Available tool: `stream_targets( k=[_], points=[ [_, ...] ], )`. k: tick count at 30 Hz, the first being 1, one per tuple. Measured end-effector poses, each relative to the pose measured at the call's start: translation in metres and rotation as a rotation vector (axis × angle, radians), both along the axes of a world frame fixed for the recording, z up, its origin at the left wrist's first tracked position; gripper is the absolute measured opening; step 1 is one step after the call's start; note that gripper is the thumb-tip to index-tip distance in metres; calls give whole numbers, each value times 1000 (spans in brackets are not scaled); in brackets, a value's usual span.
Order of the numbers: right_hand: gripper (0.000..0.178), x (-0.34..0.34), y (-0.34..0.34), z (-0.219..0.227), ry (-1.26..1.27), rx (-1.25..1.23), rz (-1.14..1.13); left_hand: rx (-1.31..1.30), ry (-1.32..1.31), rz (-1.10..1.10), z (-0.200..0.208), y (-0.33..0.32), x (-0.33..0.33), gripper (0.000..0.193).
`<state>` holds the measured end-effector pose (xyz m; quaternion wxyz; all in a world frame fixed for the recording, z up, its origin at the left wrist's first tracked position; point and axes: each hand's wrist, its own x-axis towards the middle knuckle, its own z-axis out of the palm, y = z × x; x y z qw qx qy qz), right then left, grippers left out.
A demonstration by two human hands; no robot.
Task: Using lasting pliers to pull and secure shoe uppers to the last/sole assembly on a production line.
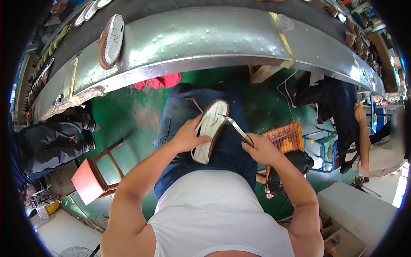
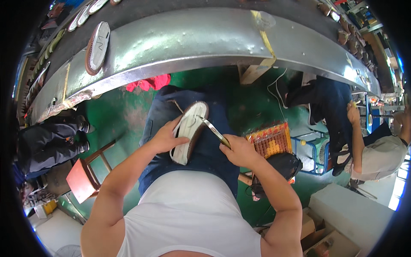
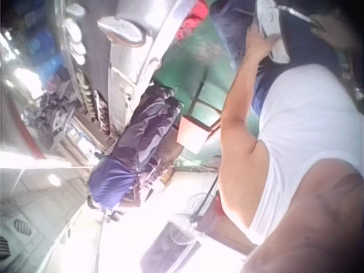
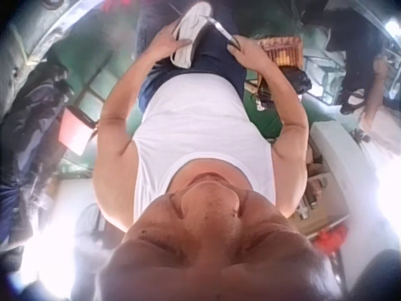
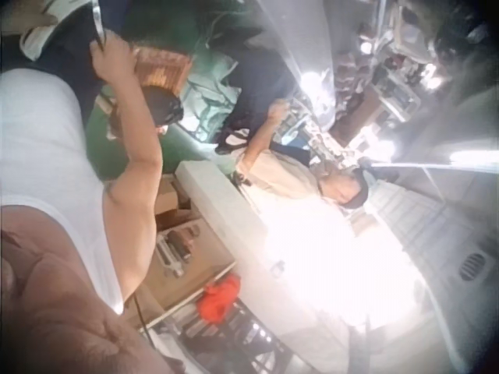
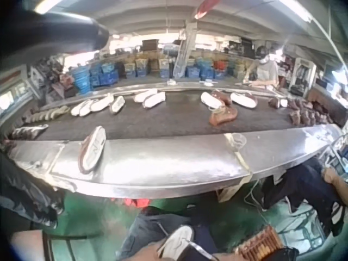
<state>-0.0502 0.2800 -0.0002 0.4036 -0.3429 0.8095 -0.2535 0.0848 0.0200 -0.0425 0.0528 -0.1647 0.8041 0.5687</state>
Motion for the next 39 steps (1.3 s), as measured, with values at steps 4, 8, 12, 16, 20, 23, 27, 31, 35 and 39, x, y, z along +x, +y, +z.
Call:
stream_targets(
  k=[4,8,12,16,20,23,27,31,35,39],
  points=[
    [29,2,-20,20,-67,-78,137,43,-155,201,2,8,27,29],
    [30,0,-35,22,-39,-70,193,-238,182,180,13,24,21,19],
    [30,-22,-55,54,-194,242,287,-255,128,64,11,25,24,31],
    [31,-15,-68,41,-3,254,393,814,95,272,-55,35,17,57],
    [29,8,-65,3,71,118,261,1146,-31,342,-35,29,16,61],
    [28,32,-61,-24,36,-31,39,956,74,368,-51,30,7,60],
    [25,22,-61,-25,-267,9,-121,943,24,449,-58,35,-1,56],
    [21,12,-54,-40,-829,28,-291,740,153,459,-58,42,-5,54],
    [24,6,-33,-56,-1123,-33,-383,114,252,298,-55,35,-2,52],
    [26,-11,-24,-61,-1266,22,-346,-275,271,-11,-37,20,-7,47]
  ],
)
